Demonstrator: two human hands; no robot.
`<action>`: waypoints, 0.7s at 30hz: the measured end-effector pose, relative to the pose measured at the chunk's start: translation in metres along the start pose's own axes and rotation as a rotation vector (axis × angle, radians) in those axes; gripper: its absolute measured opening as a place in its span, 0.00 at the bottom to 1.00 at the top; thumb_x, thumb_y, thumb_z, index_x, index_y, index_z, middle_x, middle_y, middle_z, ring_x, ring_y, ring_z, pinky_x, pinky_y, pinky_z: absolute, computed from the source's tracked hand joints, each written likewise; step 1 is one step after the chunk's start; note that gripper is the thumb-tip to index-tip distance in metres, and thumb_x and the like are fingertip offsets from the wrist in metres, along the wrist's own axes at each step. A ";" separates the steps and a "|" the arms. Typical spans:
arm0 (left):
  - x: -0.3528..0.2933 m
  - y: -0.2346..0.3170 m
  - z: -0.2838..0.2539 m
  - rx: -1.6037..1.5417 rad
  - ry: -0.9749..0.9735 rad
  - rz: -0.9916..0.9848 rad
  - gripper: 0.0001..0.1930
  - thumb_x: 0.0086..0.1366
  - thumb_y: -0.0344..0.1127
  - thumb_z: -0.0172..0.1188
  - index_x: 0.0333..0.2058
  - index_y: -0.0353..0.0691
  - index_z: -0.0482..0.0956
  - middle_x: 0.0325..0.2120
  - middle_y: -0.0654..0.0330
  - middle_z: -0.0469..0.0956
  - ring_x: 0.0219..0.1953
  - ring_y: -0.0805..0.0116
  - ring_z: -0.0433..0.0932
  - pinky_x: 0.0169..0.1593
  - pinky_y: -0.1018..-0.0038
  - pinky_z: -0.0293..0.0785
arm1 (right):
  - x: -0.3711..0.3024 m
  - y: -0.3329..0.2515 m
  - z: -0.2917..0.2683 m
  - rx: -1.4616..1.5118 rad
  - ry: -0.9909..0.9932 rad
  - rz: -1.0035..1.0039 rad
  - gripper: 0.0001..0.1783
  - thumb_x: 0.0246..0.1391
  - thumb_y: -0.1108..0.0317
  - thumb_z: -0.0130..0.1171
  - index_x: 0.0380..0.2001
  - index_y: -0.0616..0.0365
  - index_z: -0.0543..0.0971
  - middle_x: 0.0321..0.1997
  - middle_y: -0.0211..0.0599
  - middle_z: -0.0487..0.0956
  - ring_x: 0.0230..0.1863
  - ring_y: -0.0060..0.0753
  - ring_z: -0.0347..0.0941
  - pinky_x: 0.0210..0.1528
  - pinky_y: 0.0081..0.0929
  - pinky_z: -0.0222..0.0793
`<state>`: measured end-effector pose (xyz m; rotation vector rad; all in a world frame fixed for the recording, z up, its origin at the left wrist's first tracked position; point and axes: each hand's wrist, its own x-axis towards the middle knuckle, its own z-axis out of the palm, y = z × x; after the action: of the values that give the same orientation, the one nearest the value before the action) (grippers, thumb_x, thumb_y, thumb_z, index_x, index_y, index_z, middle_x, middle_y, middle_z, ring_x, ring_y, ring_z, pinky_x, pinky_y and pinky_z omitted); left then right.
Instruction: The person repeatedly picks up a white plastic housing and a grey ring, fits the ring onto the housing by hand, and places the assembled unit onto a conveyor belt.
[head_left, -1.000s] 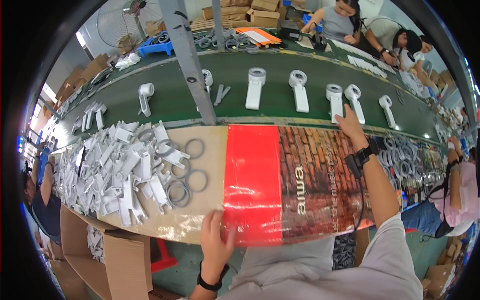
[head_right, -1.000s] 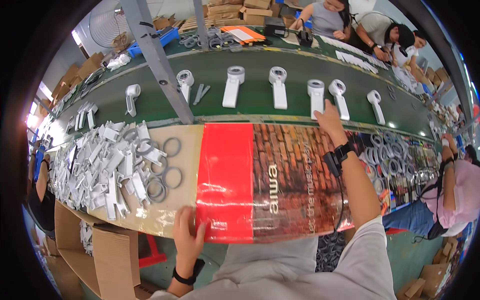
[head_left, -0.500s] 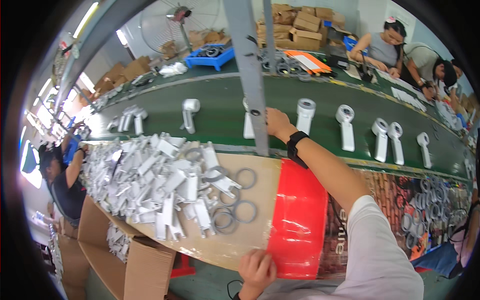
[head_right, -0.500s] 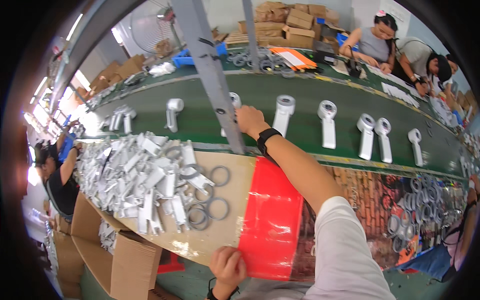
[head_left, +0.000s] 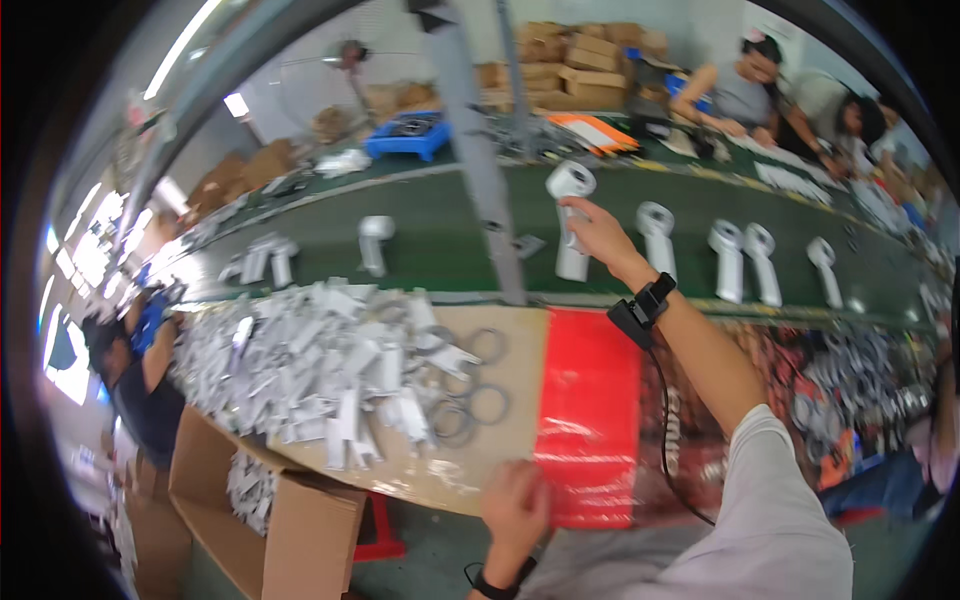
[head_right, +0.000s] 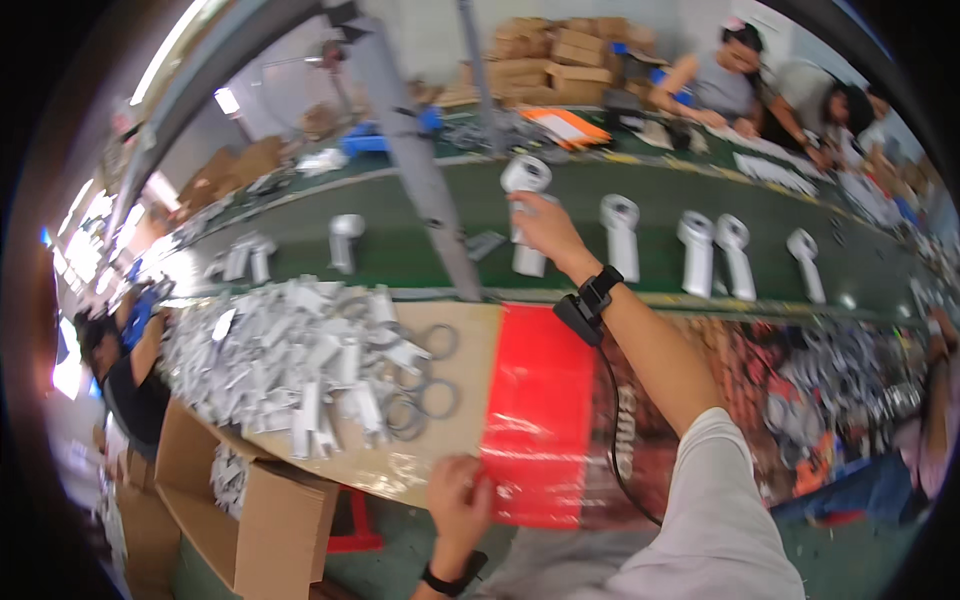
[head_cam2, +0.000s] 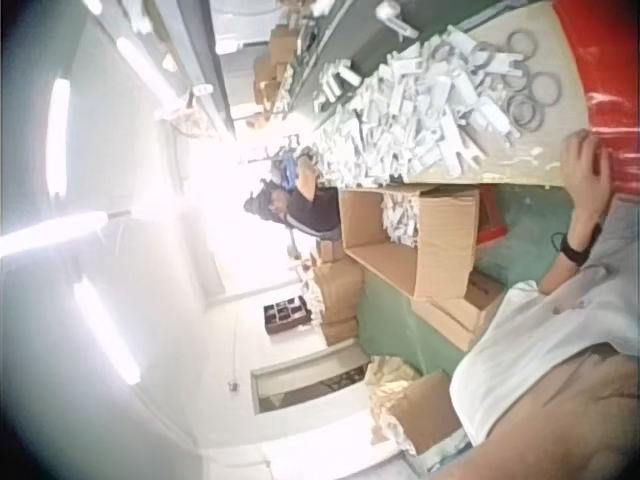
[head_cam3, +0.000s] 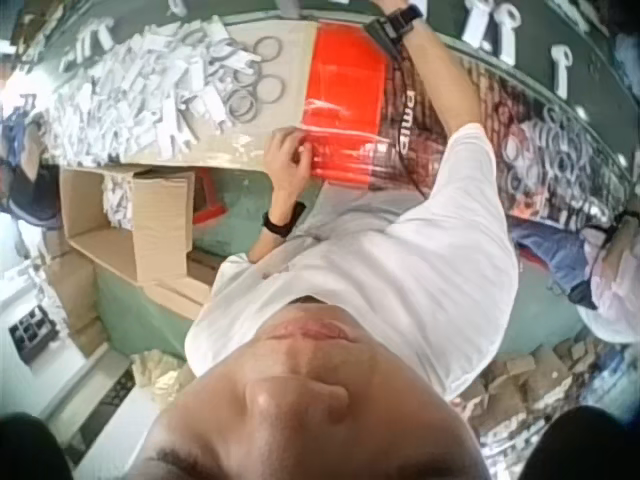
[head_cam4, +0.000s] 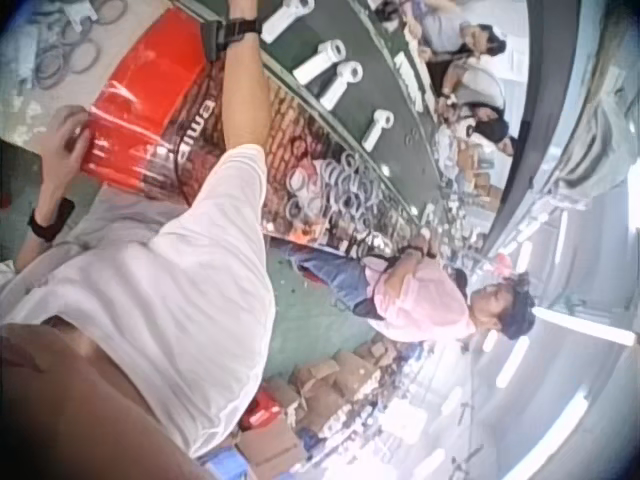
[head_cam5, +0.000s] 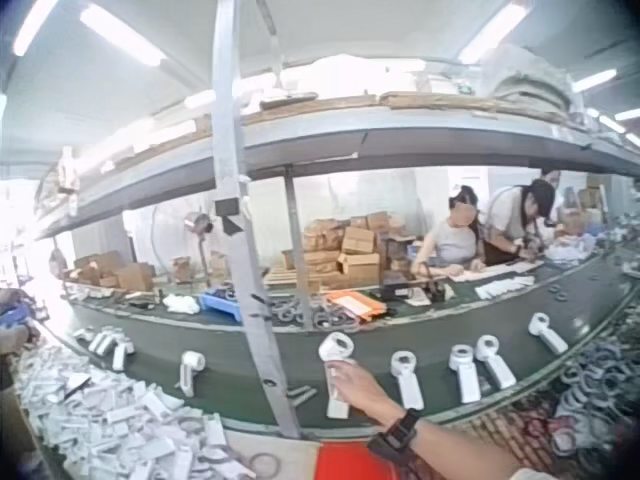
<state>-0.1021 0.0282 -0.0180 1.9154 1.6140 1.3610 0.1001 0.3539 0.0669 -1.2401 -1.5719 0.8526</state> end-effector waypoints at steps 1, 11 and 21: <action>-0.005 -0.013 0.002 -0.218 -0.027 -0.164 0.14 0.52 0.26 0.57 0.40 0.36 0.75 0.41 0.57 0.74 0.41 0.63 0.73 0.44 0.72 0.70 | -0.032 -0.016 -0.017 -0.043 -0.079 -0.138 0.22 0.45 0.66 0.54 0.47 0.51 0.76 0.23 0.43 0.77 0.24 0.33 0.75 0.27 0.29 0.69; 0.044 0.094 0.059 -0.740 -0.240 -0.119 0.43 0.39 0.29 0.69 0.57 0.32 0.60 0.53 0.54 0.63 0.54 0.61 0.67 0.56 0.69 0.65 | -0.353 -0.112 -0.096 -0.402 -0.626 0.087 0.23 0.45 0.70 0.58 0.48 0.51 0.74 0.40 0.50 0.63 0.31 0.49 0.71 0.35 0.38 0.70; 0.001 0.121 0.066 -1.144 -0.303 -0.374 0.39 0.46 0.51 0.67 0.50 0.29 0.65 0.42 0.50 0.74 0.43 0.63 0.77 0.46 0.70 0.74 | -0.358 0.003 -0.248 -1.140 0.048 -0.004 0.37 0.38 0.66 0.66 0.56 0.54 0.67 0.56 0.43 0.67 0.60 0.52 0.59 0.60 0.41 0.59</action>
<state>0.0234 0.0113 0.0366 0.9869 0.6813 1.2901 0.3563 0.0016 0.0583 -1.9774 -2.0769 -0.1896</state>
